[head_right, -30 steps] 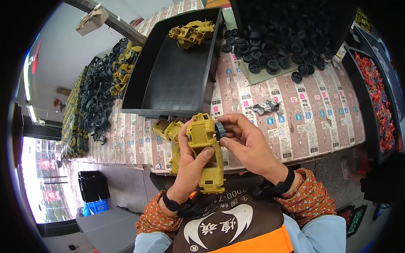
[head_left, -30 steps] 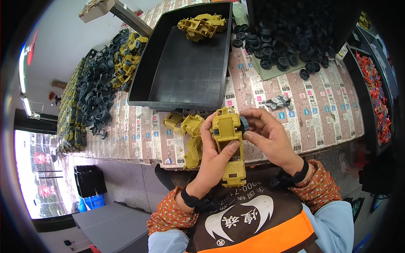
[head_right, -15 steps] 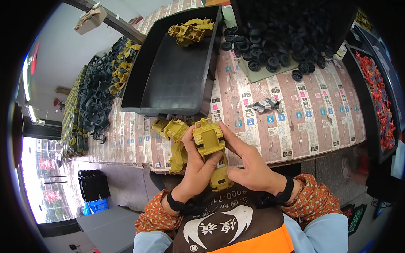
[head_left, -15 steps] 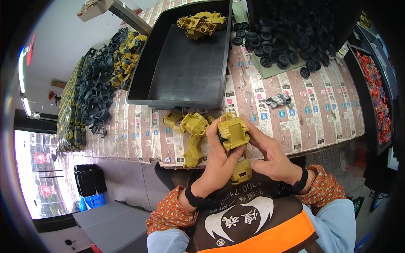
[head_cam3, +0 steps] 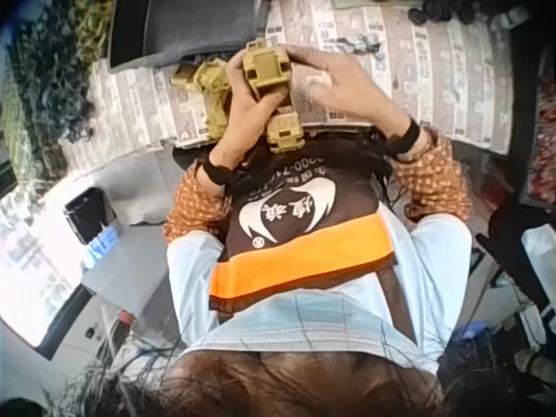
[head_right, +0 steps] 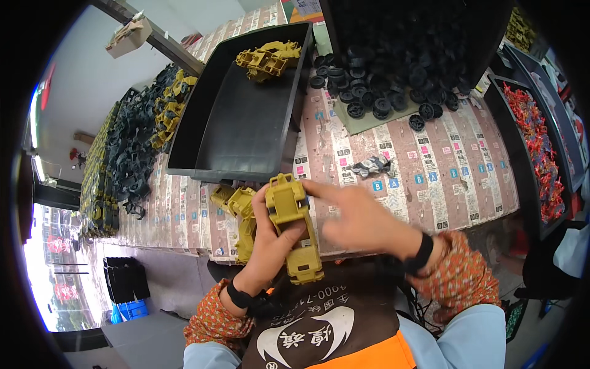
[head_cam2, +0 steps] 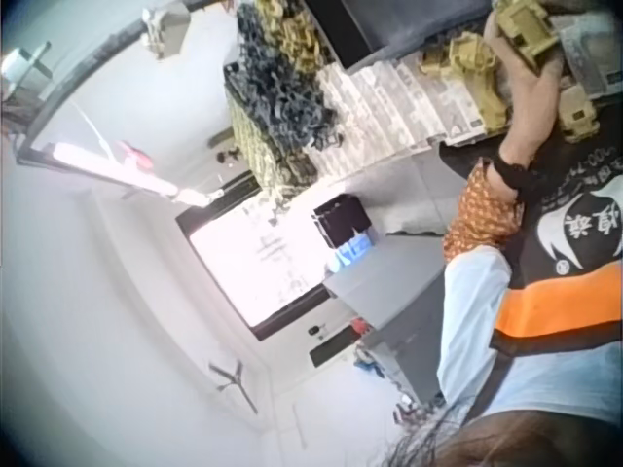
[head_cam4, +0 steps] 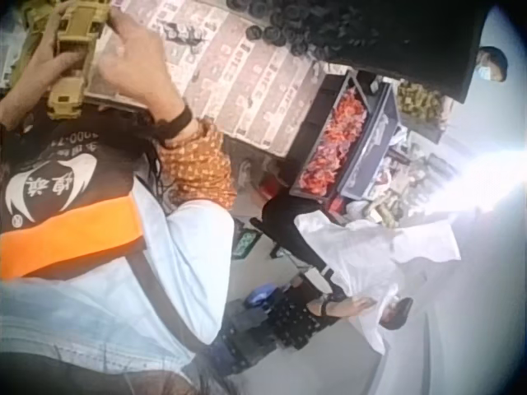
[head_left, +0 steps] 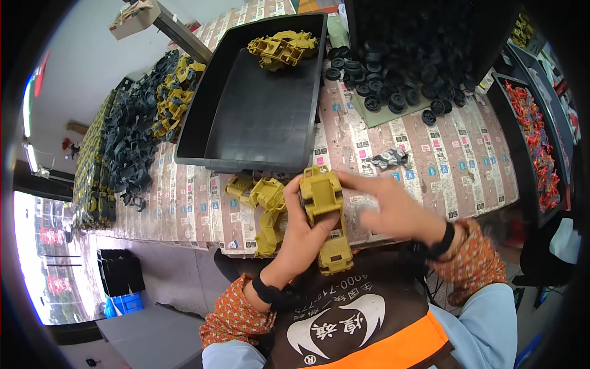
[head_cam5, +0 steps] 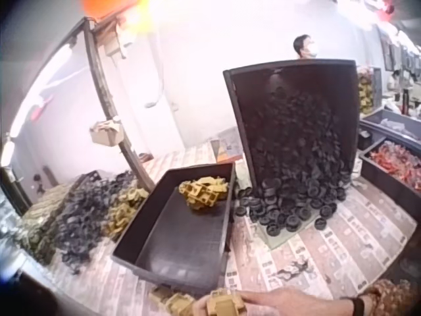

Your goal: The person assembles yellow toy excavators by hand, picking up a body and attaching four black wheels to it. The completed units are placed into a black tray on the table.

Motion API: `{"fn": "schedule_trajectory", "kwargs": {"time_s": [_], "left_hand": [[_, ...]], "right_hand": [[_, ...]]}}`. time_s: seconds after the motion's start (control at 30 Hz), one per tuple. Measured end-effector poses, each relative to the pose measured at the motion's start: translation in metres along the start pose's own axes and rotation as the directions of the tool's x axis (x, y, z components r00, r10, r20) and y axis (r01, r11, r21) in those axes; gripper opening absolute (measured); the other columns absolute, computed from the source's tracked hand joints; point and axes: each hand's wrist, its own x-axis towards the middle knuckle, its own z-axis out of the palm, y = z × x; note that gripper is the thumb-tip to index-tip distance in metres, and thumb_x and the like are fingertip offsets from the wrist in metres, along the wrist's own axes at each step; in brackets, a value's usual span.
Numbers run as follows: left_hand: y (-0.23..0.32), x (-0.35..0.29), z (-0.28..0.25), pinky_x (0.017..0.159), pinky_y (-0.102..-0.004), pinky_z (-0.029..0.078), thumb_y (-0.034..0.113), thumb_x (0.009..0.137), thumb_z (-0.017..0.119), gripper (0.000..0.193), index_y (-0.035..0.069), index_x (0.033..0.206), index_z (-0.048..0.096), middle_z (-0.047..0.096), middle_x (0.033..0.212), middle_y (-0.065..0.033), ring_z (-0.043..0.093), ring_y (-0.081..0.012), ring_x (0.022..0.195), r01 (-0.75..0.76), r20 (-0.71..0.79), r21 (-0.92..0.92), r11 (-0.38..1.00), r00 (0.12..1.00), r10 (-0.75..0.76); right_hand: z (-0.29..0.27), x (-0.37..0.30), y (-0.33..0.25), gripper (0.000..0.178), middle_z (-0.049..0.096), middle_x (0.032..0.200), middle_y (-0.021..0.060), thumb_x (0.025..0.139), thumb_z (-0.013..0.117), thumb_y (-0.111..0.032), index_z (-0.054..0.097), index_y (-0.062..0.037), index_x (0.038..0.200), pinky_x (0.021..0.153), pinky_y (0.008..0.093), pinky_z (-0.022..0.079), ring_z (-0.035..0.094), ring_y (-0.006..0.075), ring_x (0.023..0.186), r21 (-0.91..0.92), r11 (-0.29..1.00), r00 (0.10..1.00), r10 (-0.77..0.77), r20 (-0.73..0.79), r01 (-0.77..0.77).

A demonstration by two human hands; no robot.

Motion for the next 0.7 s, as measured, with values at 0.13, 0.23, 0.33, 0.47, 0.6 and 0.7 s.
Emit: {"fn": "schedule_trajectory", "kwargs": {"time_s": [0.13,0.23,0.33,0.47,0.6,0.7], "left_hand": [[0.024,0.003,0.001,0.11,-0.0354,0.045,0.004,0.097,0.066,0.073,0.015,0.155,0.024,0.048,0.139,-0.0069,0.051,-0.0174,0.128,0.108,-0.002,-0.332,0.937,0.993,-0.116],[0.035,-0.001,-0.016,0.102,-0.0358,0.052,0.006,0.096,0.069,0.07,0.016,0.153,0.03,0.055,0.133,-0.0059,0.059,-0.0175,0.12,0.188,0.019,-0.51,0.839,0.978,-0.208],[0.044,-0.005,-0.029,0.09,-0.0353,0.06,0.016,0.096,0.072,0.054,0.011,0.142,0.045,0.063,0.121,-0.0065,0.067,-0.018,0.106,0.159,-0.028,-0.594,0.789,0.976,-0.218],[0.052,0.0,-0.038,0.09,-0.0346,0.058,0.023,0.1,0.067,0.044,0.006,0.139,0.053,0.066,0.121,-0.0082,0.068,-0.0191,0.105,0.04,-0.159,-0.567,0.823,0.975,-0.157],[0.057,0.007,-0.04,0.083,-0.0332,0.061,0.02,0.1,0.069,0.036,0.01,0.13,0.052,0.065,0.113,-0.0046,0.069,-0.0155,0.097,-0.024,-0.238,-0.63,0.776,0.958,-0.164],[0.056,0.013,-0.038,0.082,-0.0335,0.062,0.02,0.101,0.069,0.036,0.012,0.13,0.051,0.065,0.112,-0.0042,0.069,-0.0158,0.096,-0.079,-0.286,-0.637,0.767,0.948,-0.14]], "right_hand": [[-0.068,0.079,0.052,0.031,0.075,0.104,0.0184,0.079,0.06,-0.006,0.077,-0.005,0.105,0.087,0.0458,0.057,0.071,0.0395,0.096,-0.581,0.791,0.943,-0.018,-0.332,-0.19],[-0.101,0.105,0.092,0.025,0.067,0.099,0.0139,0.08,0.061,-0.004,0.076,-0.0071,0.1,0.087,0.0441,0.053,0.063,0.0352,0.102,-0.864,0.493,0.927,-0.269,-0.263,-0.102],[-0.107,0.116,0.11,0.021,0.06,0.105,0.0128,0.08,0.061,-0.004,0.074,-0.0078,0.097,0.088,0.0423,0.051,0.058,0.0324,0.109,-0.898,0.44,0.937,-0.319,-0.146,0.01],[-0.106,0.118,0.114,0.021,0.059,0.11,0.0121,0.08,0.062,-0.004,0.066,-0.0042,0.1,0.087,0.041,0.05,0.058,0.0308,0.111,-0.947,0.302,0.913,-0.408,-0.027,0.107],[-0.103,0.1,0.102,0.034,0.06,0.101,0.0093,0.075,0.063,0.004,0.06,-0.0053,0.107,0.086,0.0406,0.05,0.059,0.0294,0.103,-0.945,0.307,0.938,-0.346,-0.002,0.111],[-0.092,0.079,0.079,0.034,0.066,0.091,0.011,0.078,0.065,0.006,0.058,-0.0048,0.109,0.081,0.0378,0.052,0.065,0.0306,0.09,-0.899,0.433,0.938,-0.332,-0.1,0.057]]}}
